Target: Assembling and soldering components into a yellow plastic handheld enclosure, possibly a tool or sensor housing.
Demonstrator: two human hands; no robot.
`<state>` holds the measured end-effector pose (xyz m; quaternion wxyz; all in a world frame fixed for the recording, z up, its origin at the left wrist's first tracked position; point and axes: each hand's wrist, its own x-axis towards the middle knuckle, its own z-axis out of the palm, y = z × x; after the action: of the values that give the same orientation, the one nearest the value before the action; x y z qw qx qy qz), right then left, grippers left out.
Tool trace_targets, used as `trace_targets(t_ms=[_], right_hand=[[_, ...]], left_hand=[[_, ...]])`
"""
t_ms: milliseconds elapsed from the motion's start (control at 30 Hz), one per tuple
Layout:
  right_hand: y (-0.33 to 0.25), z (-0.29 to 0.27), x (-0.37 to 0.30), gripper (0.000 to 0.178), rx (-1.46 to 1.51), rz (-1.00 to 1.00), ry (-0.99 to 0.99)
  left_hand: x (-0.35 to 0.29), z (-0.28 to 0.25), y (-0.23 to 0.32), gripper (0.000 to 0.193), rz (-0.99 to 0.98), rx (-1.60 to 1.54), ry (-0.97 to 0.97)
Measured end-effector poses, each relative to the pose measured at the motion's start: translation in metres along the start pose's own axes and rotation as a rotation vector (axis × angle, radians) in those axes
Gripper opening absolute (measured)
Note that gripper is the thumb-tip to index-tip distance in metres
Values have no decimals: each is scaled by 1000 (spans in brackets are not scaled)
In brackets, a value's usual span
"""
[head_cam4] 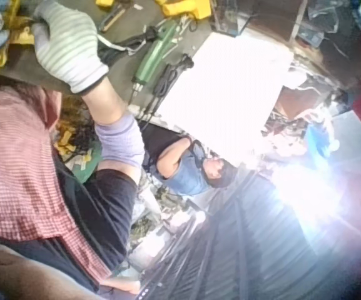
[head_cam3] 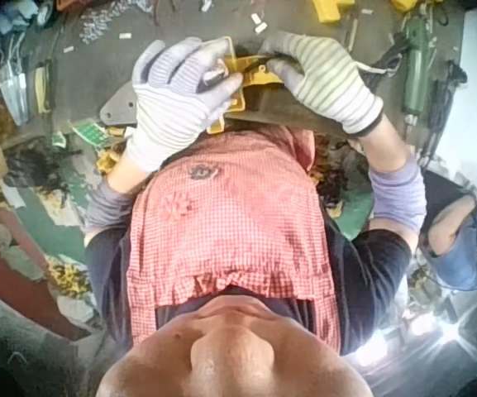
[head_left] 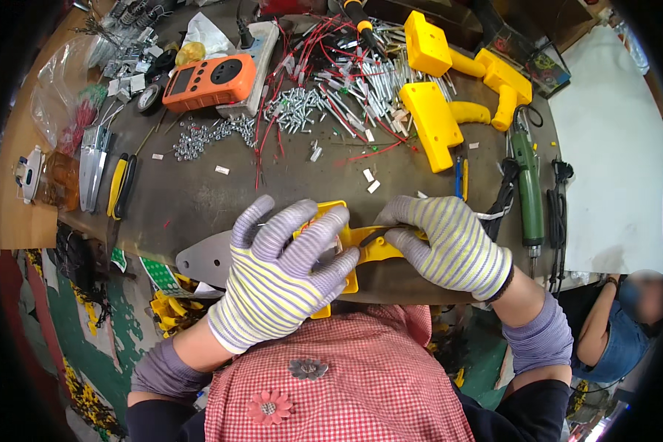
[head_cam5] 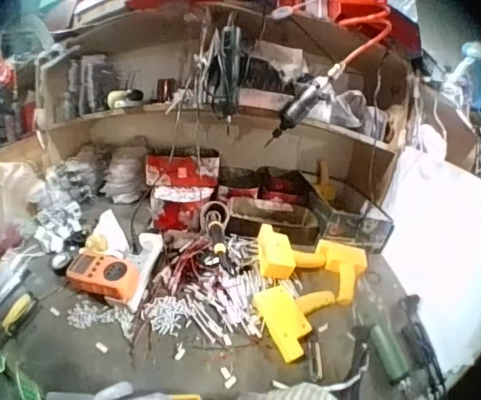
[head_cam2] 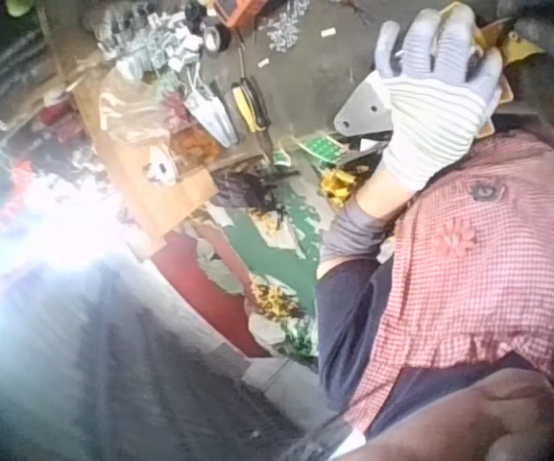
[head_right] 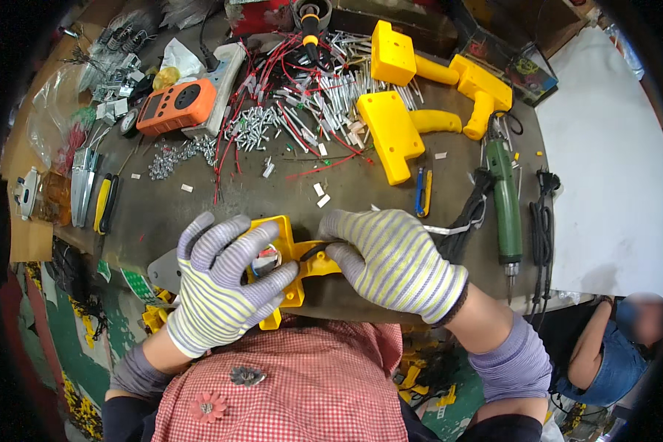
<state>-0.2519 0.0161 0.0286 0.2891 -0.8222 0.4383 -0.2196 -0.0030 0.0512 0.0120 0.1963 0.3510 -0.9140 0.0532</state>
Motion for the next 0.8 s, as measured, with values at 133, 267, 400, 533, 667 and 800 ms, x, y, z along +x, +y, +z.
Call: trace_targets(t_ms=[133, 267, 400, 533, 667, 800], right_hand=[[-2, -2, -1, 15, -25, -5, 9], [-7, -9, 11, 23, -228, -139, -9], [-27, 13, 47, 28, -197, -273, 19], [-22, 23, 53, 24, -114, -406, 18], [-33, 31, 54, 27, -333, -406, -126], [-33, 29, 55, 26, -330, -416, -140]], left_hand=[[-5, 8, 2, 29, -79, -11, 121], [4, 2, -1, 26, -197, -40, -31], [1, 5, 0, 29, -236, -73, 82], [-5, 7, -2, 35, -218, -110, 111], [-6, 4, -3, 40, -201, -187, 127], [-2, 4, -9, 37, -205, -260, 90]])
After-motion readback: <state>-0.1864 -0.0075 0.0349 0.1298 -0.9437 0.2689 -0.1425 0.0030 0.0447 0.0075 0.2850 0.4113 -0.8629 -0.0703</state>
